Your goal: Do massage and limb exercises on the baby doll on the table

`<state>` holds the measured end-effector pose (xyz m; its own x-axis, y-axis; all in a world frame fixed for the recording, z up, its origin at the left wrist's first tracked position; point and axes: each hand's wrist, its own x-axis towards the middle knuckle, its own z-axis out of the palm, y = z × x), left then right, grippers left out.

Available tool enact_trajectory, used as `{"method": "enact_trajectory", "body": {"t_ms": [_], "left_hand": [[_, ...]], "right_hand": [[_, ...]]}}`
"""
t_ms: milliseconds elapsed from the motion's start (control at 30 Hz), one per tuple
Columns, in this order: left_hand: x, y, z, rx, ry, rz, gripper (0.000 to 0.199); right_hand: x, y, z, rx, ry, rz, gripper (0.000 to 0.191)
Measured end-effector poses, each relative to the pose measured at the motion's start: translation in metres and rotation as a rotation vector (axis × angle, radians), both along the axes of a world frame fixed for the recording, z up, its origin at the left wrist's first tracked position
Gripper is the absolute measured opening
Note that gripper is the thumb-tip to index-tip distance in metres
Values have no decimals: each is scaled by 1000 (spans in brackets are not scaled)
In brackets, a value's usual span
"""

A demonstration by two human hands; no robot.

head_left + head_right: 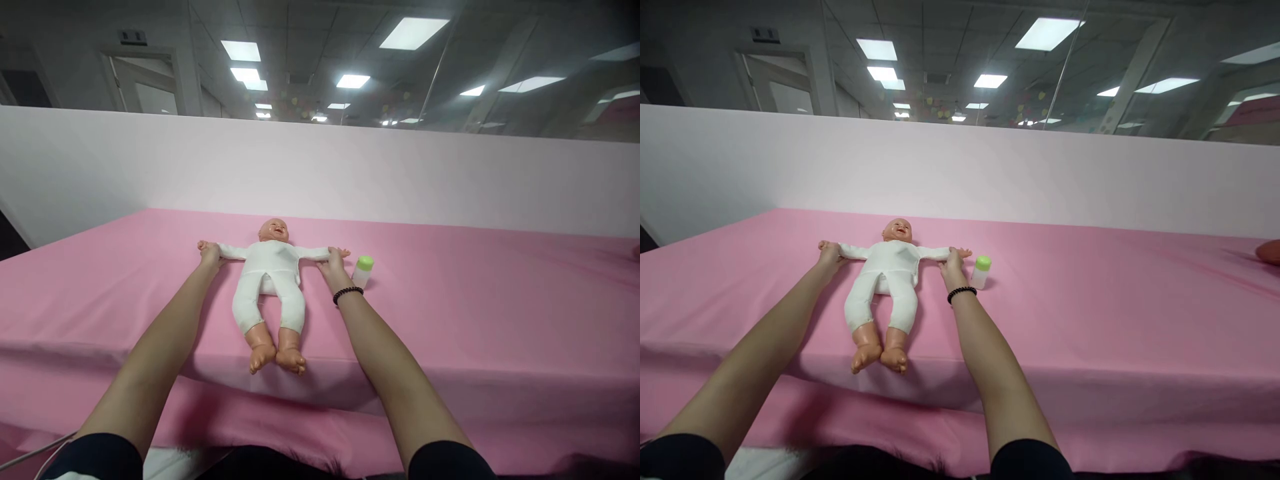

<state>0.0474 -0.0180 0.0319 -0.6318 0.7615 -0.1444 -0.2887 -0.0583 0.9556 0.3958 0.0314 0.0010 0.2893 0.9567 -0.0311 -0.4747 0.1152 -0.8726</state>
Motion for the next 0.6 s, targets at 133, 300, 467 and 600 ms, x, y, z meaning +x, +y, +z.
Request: {"method": "enact_trajectory", "body": {"t_ms": [133,300,467,600], "left_hand": [[13,-2,2,249,198,-32,46],[34,-15,4,537,599,-431,43],[44,-21,6,445,763,-731,46],[44,-22,6,446,727,-710,48]], "right_hand": [[-6,-6,23,47,62,35,49],[-15,-27,37,415,-268,365,54],[-24,-46,42,550,-742,758,46],[-24,-52,43,554,-770,754,46]]}}
